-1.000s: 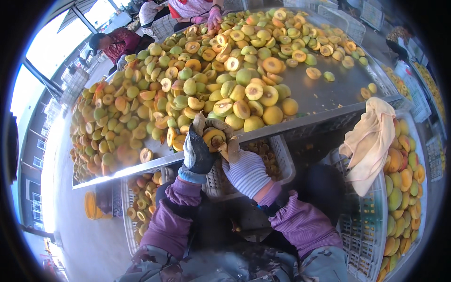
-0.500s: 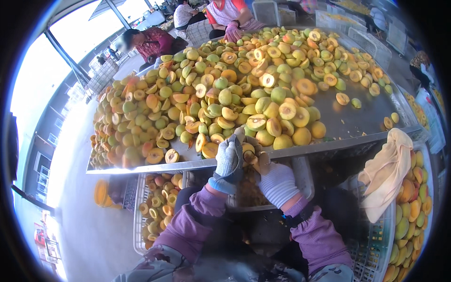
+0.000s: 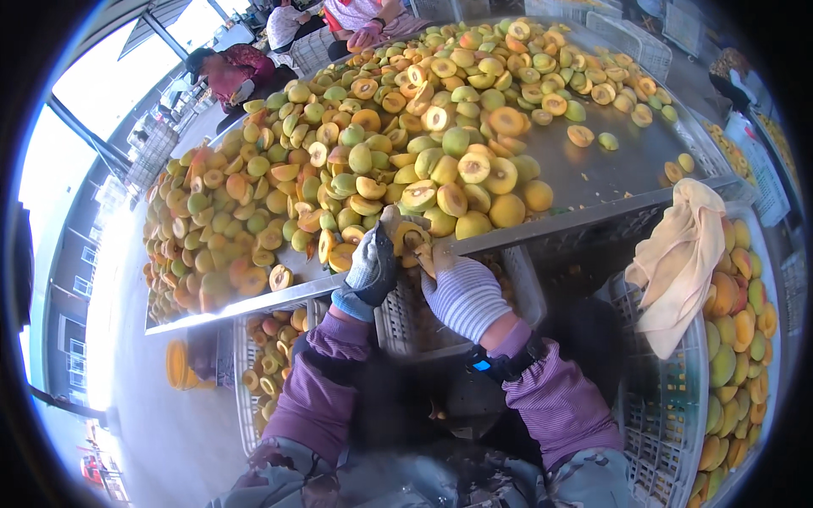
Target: The person reaches into a pile of peaches on a metal table, picks one up, and uses a handheld tool to remove the pit. They then drop the pit into a small basket and place the cored peach into a large white crate.
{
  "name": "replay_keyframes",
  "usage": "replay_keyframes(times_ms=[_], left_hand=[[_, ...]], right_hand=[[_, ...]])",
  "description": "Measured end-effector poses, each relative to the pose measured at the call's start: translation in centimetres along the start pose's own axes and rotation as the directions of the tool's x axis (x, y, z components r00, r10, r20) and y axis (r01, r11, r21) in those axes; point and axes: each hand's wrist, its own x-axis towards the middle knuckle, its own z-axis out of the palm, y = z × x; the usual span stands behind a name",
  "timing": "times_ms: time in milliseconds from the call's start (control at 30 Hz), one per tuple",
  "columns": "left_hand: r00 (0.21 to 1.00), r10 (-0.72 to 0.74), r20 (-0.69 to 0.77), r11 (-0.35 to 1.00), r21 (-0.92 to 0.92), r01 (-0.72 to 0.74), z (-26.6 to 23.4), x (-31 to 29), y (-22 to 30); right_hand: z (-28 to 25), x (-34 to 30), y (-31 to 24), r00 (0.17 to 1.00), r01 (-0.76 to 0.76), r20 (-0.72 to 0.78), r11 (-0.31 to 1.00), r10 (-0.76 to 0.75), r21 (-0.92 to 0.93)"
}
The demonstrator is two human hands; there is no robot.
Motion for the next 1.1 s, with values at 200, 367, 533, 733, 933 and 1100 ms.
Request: replay_keyframes(times_ms=[200,367,533,733,933,1100], left_hand=[[0.806,0.486,0.337,-0.058,0.933,-0.356,1.6,-1.4,2.3],[0.895,0.443,-0.057,0.598,0.762,-0.248,2.4,-1.7,1.6],[0.917,0.385,-0.100,0.866,0.382,-0.323,1.8,-0.5,-0.1],[0.953,0.275,-0.123,0.958,0.118,-0.261,2.6,-0.7,0.3],[0.959,0.180,-0.217,0.969,-0.126,-0.211,4.7,-1.4,2.0],[0.965,0.064,-0.256,0.931,-0.333,-0.150,5.6,-1.7,3.0]], right_hand=[[-0.6,-0.3,0.9,0.976,0.007,-0.217,1.000,-0.011,-0.018],[0.2,-1.1,-0.1,0.990,-0.024,-0.142,1.000,0.026,0.016],[0.6,-0.9,-0.9,0.991,0.041,-0.125,0.998,-0.047,-0.046],[1.1,-0.7,-0.6,0.992,0.070,-0.096,0.993,-0.079,-0.095],[1.3,-0.6,-0.6,0.999,0.008,-0.046,0.999,-0.009,-0.031],[0.7,-0.6,-1.1,1.000,-0.025,-0.011,0.994,0.027,0.108]])
